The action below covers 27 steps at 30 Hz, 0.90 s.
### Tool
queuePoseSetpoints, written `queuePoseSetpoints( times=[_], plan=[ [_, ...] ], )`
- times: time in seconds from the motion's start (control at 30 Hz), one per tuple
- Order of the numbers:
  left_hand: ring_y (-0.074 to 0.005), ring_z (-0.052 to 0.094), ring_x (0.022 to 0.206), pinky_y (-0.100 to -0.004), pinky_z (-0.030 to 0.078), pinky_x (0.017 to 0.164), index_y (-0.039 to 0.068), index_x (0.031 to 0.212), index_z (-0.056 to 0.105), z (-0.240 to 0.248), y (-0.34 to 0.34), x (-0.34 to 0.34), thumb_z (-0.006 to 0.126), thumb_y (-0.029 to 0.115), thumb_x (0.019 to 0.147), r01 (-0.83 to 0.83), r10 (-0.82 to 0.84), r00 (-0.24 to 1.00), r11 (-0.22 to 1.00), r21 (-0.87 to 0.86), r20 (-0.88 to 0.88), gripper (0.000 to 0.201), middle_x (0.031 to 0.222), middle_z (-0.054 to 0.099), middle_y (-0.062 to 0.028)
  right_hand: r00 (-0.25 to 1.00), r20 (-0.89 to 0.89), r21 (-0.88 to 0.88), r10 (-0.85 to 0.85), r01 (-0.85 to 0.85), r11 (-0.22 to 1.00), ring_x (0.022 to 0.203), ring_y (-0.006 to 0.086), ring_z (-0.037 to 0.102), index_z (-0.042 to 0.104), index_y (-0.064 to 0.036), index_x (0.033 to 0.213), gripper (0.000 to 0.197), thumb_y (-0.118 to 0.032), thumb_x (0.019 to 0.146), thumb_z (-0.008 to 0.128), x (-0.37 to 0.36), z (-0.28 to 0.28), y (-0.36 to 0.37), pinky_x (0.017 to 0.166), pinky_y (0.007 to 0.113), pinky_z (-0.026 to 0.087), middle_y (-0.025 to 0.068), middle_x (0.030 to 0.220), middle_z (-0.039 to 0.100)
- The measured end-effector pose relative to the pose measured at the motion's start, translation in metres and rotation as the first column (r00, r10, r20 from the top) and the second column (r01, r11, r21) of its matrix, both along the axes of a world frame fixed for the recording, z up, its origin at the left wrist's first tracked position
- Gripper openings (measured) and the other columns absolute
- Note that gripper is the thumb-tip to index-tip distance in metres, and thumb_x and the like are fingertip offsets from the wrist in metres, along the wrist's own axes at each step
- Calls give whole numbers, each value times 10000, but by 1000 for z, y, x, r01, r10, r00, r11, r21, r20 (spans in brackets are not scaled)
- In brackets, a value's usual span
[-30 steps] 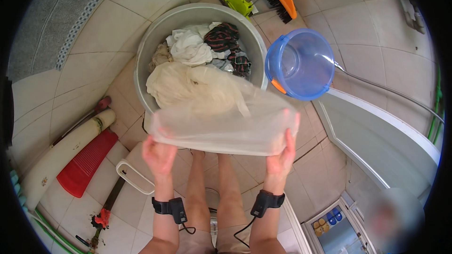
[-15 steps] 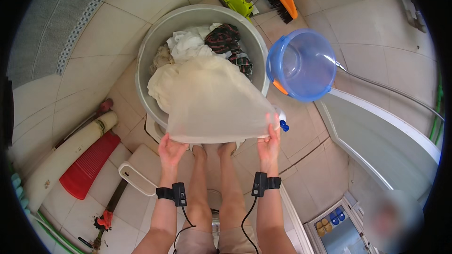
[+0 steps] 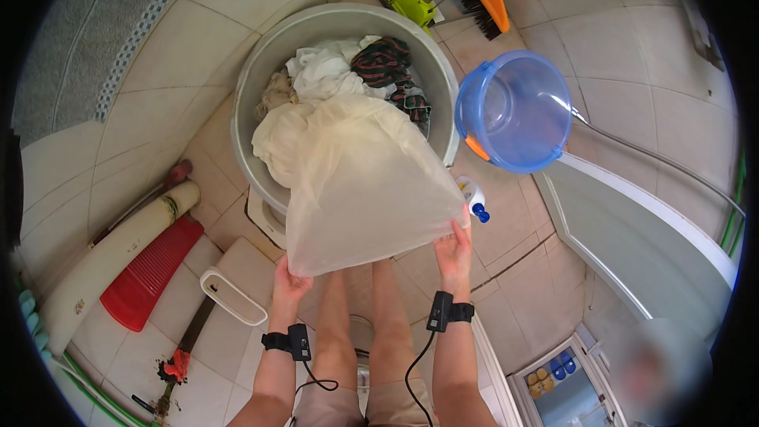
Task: The person holds and rubs a white mesh fabric bag by hand inside a large gray basin containing soapy water and clothes, turning it over to check different sides before lifting it up out of the basin.
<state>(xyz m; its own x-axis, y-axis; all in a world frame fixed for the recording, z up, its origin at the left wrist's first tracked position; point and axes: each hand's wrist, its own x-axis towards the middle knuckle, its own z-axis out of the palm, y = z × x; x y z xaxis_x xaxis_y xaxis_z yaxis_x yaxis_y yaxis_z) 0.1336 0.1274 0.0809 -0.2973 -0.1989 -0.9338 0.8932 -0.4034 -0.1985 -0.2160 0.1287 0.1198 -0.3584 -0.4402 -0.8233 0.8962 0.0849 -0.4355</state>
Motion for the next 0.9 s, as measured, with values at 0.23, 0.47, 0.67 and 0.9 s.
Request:
queuePoseSetpoints(
  times=[0.23, 0.47, 0.67, 0.9],
  plan=[
    [-190, 633, 919, -303, 517, 772, 46, 1027, 597, -18, 17, 23, 459, 189, 920, 31, -14, 990, 993, -115, 138, 226, 1004, 661, -53, 989, 101, 29, -107, 105, 994, 1196, 192, 449, 428, -92, 1320, 424, -58, 900, 476, -8, -17, 25, 1012, 347, 366, 67, 1305, 479],
    [-207, 565, 1054, -372, 434, 919, 55, 1098, 575, -4, 7, 16, 387, 223, 935, 144, -123, 959, 987, -67, 256, 301, 1098, 627, -53, 982, 155, 95, -111, 97, 991, 1093, 157, 522, 474, -36, 1253, 345, -93, 913, 482, -5, -29, 45, 944, 277, 416, 52, 1211, 554],
    [-207, 556, 1064, -378, 422, 932, 61, 1131, 553, -5, 9, 22, 381, 248, 939, 151, -131, 961, 986, -68, 244, 319, 1123, 612, -46, 983, 175, 115, -63, 43, 992, 1028, 150, 551, 515, -40, 1202, 309, -118, 904, 529, -7, -44, 62, 870, 258, 458, 50, 1161, 577],
    [-218, 598, 972, -351, 475, 844, 41, 1102, 570, 4, -1, 19, 391, 272, 939, 172, -162, 954, 985, -16, 251, 335, 1052, 641, -74, 979, 202, 188, -8, -31, 982, 985, 163, 576, 535, -29, 1151, 293, -182, 902, 557, 1, -39, 48, 855, 276, 468, 62, 1106, 606]
  ],
)
